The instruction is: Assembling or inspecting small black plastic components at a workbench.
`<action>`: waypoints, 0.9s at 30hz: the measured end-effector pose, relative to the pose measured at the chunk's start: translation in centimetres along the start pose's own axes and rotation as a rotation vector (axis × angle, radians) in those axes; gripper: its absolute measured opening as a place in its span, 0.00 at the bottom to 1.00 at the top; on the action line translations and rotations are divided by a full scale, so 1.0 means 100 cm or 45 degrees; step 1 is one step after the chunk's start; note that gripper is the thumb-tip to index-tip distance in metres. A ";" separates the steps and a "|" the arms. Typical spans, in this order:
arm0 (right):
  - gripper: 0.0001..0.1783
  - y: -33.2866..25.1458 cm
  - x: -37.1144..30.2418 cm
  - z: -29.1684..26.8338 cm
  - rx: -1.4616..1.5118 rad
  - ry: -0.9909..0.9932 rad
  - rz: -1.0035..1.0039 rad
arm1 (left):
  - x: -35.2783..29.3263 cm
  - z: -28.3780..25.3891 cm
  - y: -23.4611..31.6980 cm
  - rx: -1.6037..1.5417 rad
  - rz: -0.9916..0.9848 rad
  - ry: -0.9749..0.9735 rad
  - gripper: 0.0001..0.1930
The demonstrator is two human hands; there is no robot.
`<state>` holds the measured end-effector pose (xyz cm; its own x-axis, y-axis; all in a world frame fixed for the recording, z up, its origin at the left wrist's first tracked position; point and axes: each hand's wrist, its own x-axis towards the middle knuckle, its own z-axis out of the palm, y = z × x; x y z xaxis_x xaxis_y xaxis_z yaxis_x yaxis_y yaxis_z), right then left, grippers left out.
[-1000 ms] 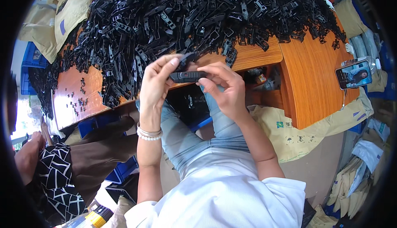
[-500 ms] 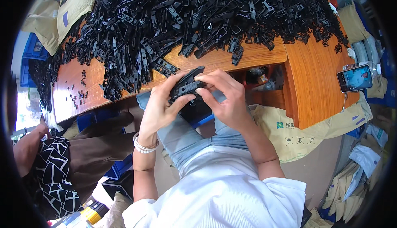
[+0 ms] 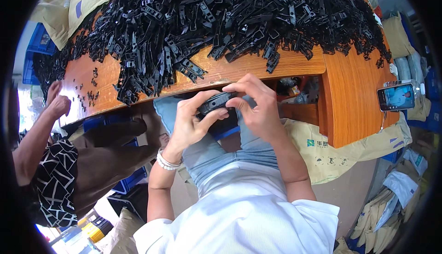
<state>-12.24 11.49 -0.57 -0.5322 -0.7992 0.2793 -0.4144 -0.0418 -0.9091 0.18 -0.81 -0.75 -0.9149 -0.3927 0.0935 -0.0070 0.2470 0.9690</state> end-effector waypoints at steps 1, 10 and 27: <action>0.14 0.000 0.000 0.001 0.015 -0.016 -0.006 | -0.003 0.003 -0.004 0.010 -0.009 0.018 0.17; 0.10 0.006 -0.005 0.010 0.469 -0.239 0.324 | -0.016 -0.027 -0.009 -0.074 -0.018 -0.060 0.24; 0.13 0.028 -0.036 0.015 -0.048 -0.283 0.373 | 0.053 -0.261 -0.109 1.538 -0.184 0.653 0.10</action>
<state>-10.41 13.31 -4.60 -0.4603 -0.8851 -0.0687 -0.2972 0.2266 -0.9275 5.91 -28.67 -4.82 -0.6216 -0.7049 0.3416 -0.6889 0.6995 0.1899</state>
